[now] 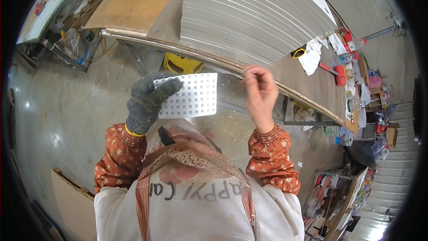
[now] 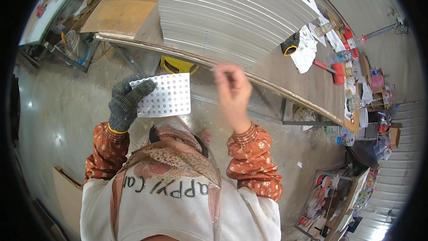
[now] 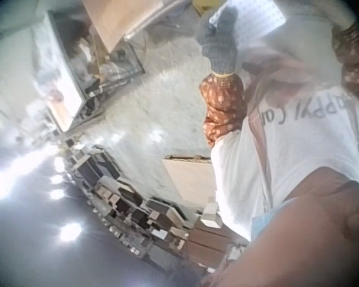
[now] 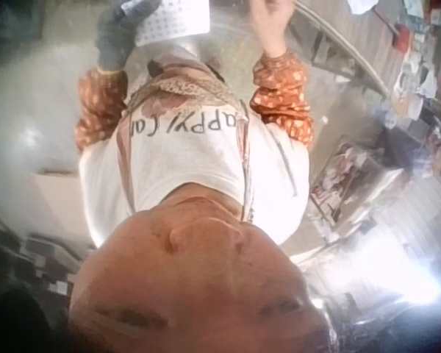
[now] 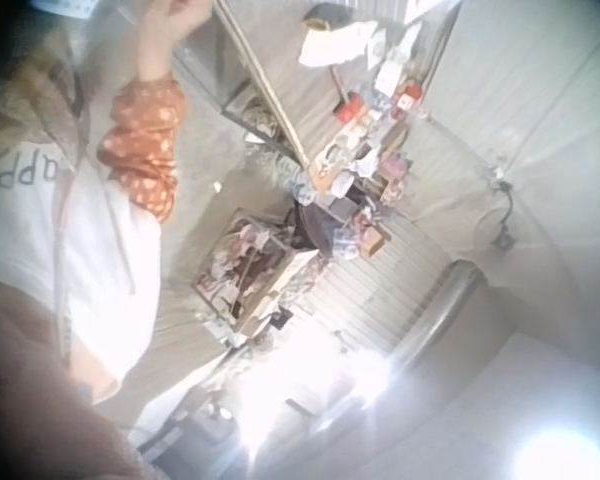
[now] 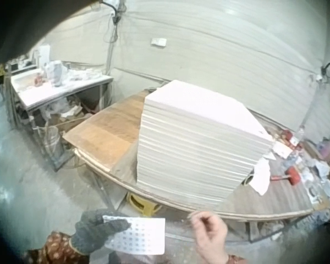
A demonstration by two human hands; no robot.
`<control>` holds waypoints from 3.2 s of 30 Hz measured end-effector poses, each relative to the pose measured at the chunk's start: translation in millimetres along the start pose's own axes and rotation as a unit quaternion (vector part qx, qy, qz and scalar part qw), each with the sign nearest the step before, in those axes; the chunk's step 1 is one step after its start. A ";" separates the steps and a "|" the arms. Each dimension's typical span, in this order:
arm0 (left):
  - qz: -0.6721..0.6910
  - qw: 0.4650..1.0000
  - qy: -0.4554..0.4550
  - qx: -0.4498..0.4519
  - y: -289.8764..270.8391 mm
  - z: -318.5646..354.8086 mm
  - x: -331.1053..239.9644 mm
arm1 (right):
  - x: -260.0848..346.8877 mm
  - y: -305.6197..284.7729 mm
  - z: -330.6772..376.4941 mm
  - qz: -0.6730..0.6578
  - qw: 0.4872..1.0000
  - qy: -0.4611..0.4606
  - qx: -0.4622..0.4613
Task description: The person applies small circular labels to the edges of white wooden panels, taking them from a sticker sheet and pressing them onto the side of each panel in a large stack.
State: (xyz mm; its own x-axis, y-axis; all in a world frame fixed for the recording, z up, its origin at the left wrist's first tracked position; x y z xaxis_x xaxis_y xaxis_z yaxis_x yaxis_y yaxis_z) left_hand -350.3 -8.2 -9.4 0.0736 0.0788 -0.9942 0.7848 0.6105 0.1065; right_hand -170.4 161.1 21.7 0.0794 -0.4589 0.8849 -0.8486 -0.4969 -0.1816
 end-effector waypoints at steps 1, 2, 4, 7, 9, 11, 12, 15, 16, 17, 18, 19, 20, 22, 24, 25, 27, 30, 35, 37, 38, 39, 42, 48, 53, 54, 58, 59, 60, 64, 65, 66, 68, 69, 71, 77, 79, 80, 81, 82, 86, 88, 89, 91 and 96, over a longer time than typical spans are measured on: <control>-0.005 1.000 -0.011 -0.012 -3.5 1.7 2.1 | -6.6 -14.3 -1.4 -0.024 0.999 0.026 -0.038; -0.011 0.999 -0.022 -0.025 -7.1 3.3 4.0 | -17.6 -30.4 -4.4 -0.047 0.994 0.036 -0.092; 0.005 0.998 -0.048 -0.038 -8.3 3.4 5.0 | -32.7 -66.2 -9.2 -0.034 0.984 0.038 -0.170; 0.011 0.997 -0.047 -0.057 -10.3 3.9 10.8 | -50.7 -103.1 -13.5 -0.023 0.970 0.040 -0.237; 0.004 0.997 -0.040 -0.071 -11.6 3.5 11.6 | -56.7 -113.3 -19.6 -0.011 0.962 0.028 -0.271; -0.026 0.996 -0.020 -0.085 -18.3 1.7 17.7 | -60.7 -117.9 -27.8 0.004 0.955 0.003 -0.297; 0.025 0.996 0.034 -0.076 -19.7 -1.4 19.2 | -66.6 -120.2 -30.5 0.001 0.956 0.005 -0.295; -0.128 0.962 0.164 -0.178 -49.1 -7.8 5.1 | -71.3 -109.4 -34.6 -0.020 0.959 0.002 -0.283; -0.066 0.958 0.147 -0.236 -66.0 -15.0 9.6 | -72.9 -108.4 -35.2 -0.021 0.957 0.011 -0.287; -0.002 0.948 0.128 -0.292 -81.0 -24.9 16.5 | -75.0 -108.7 -35.7 -0.024 0.956 0.015 -0.293; 0.042 0.927 0.172 -0.332 -91.9 -33.2 10.7 | -77.8 -106.0 -36.8 -0.031 0.954 0.021 -0.296; 0.050 0.921 0.166 -0.350 -99.2 -46.4 8.7 | -79.8 -105.4 -36.8 -0.034 0.953 0.026 -0.301; 0.006 0.911 0.190 -0.366 -99.1 -57.4 -1.4 | -81.3 -105.7 -37.1 -0.036 0.950 0.028 -0.308; -0.075 0.899 0.198 -0.383 -91.9 -84.8 -17.7 | -83.7 -106.1 -37.2 -0.037 0.947 0.032 -0.319; -0.128 0.911 0.182 -0.348 -75.4 -110.8 -30.5 | -82.5 -104.3 -37.8 -0.034 0.945 0.034 -0.323; -0.222 0.894 0.159 -0.356 -62.3 -116.4 -40.6 | -80.1 -103.1 -39.3 -0.032 0.945 0.032 -0.324; -0.404 0.829 0.223 -0.317 -81.1 -153.3 -18.4 | -78.9 -96.5 -40.8 -0.024 0.945 0.027 -0.324; -0.506 0.771 0.223 -0.315 -67.6 -189.4 -7.2 | -82.0 -100.6 -40.5 -0.028 0.941 0.023 -0.338; -0.415 0.823 0.229 -0.313 -12.0 -179.3 -27.1 | -83.2 -105.9 -38.8 -0.021 0.935 0.029 -0.352; -0.460 0.783 0.286 -0.307 -11.0 -179.8 -26.0 | -80.7 -103.7 -39.0 -0.004 0.935 0.036 -0.354; -0.488 0.753 0.325 -0.300 -9.5 -177.0 -25.7 | -80.1 -102.8 -39.8 -0.010 0.935 0.033 -0.354; -0.513 0.722 0.362 -0.290 -0.9 -170.9 -30.4 | -80.5 -104.1 -40.1 -0.013 0.934 0.030 -0.356; -0.612 0.699 0.266 -0.257 8.6 -169.0 -27.1 | -81.9 -106.5 -39.3 0.002 0.930 0.023 -0.367; -0.570 0.738 0.296 -0.206 -2.1 -178.1 -18.8 | -79.1 -105.9 -39.7 0.020 0.931 0.023 -0.364; -0.600 0.697 0.310 -0.243 3.9 -174.0 -22.8 | -79.9 -107.2 -39.9 0.032 0.930 0.031 -0.365; -0.586 0.719 0.289 -0.239 1.5 -177.0 -22.7 | -80.7 -107.7 -40.1 0.031 0.929 0.033 -0.366; -0.613 0.692 0.286 -0.252 2.6 -178.5 -24.1 | -80.0 -106.9 -39.8 0.020 0.928 0.035 -0.369; -0.557 0.749 0.252 -0.255 -4.1 -180.0 -22.4 | -81.2 -106.8 -40.4 0.018 0.929 0.036 -0.368; -0.497 0.802 0.216 -0.252 -0.4 -176.7 -29.6 | -83.0 -109.1 -40.7 0.017 0.929 0.037 -0.369; -0.505 0.769 0.266 -0.288 -1.8 -171.4 -30.5 | -81.8 -106.4 -41.5 0.011 0.931 0.034 -0.364; -0.525 0.757 0.267 -0.282 -2.3 -172.1 -28.1 | -81.9 -105.5 -40.9 0.014 0.930 0.035 -0.366; -0.543 0.746 0.268 -0.277 2.5 -170.6 -30.2 | -82.6 -105.9 -41.1 0.018 0.929 0.034 -0.367; -0.569 0.728 0.278 -0.261 6.7 -174.2 -28.2 | -84.1 -108.2 -41.2 0.022 0.930 0.032 -0.365; -0.580 0.719 0.287 -0.253 7.2 -178.2 -30.6 | -84.5 -109.7 -41.4 0.019 0.932 0.029 -0.361; -0.533 0.765 0.242 -0.269 -4.4 -181.3 -29.4 | -84.8 -113.5 -41.1 -0.002 0.939 0.030 -0.343; -0.423 0.816 0.271 -0.287 -67.7 -170.6 -17.6 | -71.6 -112.6 -25.9 -0.015 0.968 -0.001 -0.249; -0.361 0.851 0.207 -0.322 -52.0 -138.2 -31.0 | -56.6 -99.5 -25.3 -0.001 0.980 -0.001 -0.200; -0.258 0.892 0.186 -0.320 -62.0 -139.5 -16.6 | -54.0 -92.6 -27.3 0.008 0.985 0.006 -0.174; -0.157 0.919 0.164 -0.323 -79.9 -133.6 -4.5 | -48.1 -79.1 -30.6 0.010 0.990 0.012 -0.141; -0.126 0.921 0.177 -0.323 -88.9 -126.4 3.8 | -41.0 -66.9 -34.5 0.021 0.993 0.014 -0.115; -0.057 0.928 0.154 -0.335 -109.2 -90.8 27.4 | -41.3 -42.8 -50.5 0.118 0.992 0.016 -0.038; -0.018 0.931 0.155 -0.331 -115.3 -70.3 37.3 | -41.2 -34.7 -56.7 0.157 0.988 0.012 -0.007; -0.028 0.928 0.129 -0.350 -122.6 -60.3 47.3 | -42.1 -29.8 -58.8 0.176 0.984 0.010 0.008; -0.047 0.918 0.079 -0.386 -136.1 -40.8 62.8 | -40.4 -23.0 -64.6 0.212 0.977 -0.006 0.002; 0.007 0.906 0.124 -0.406 -149.9 -3.8 86.7 | -36.6 -10.0 -78.8 0.291 0.955 -0.061 -0.020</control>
State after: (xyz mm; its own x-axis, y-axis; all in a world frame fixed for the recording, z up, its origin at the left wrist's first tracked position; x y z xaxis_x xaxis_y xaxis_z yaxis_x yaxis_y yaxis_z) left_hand -463.9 -90.0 -111.5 -0.1397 0.2034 -0.9691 0.0674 0.9784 0.1956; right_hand -206.0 240.9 25.0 -0.3533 -0.7326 0.5818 -0.7867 -0.1040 -0.6086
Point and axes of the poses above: each hand's wrist, its own z-axis away from the middle knuckle, its own y-axis out of the palm, x = y × z, the point moved 7 cm from there along -z, towards the middle knuckle, and after that the axes turned 8 degrees about z, right-handed, at the moved point
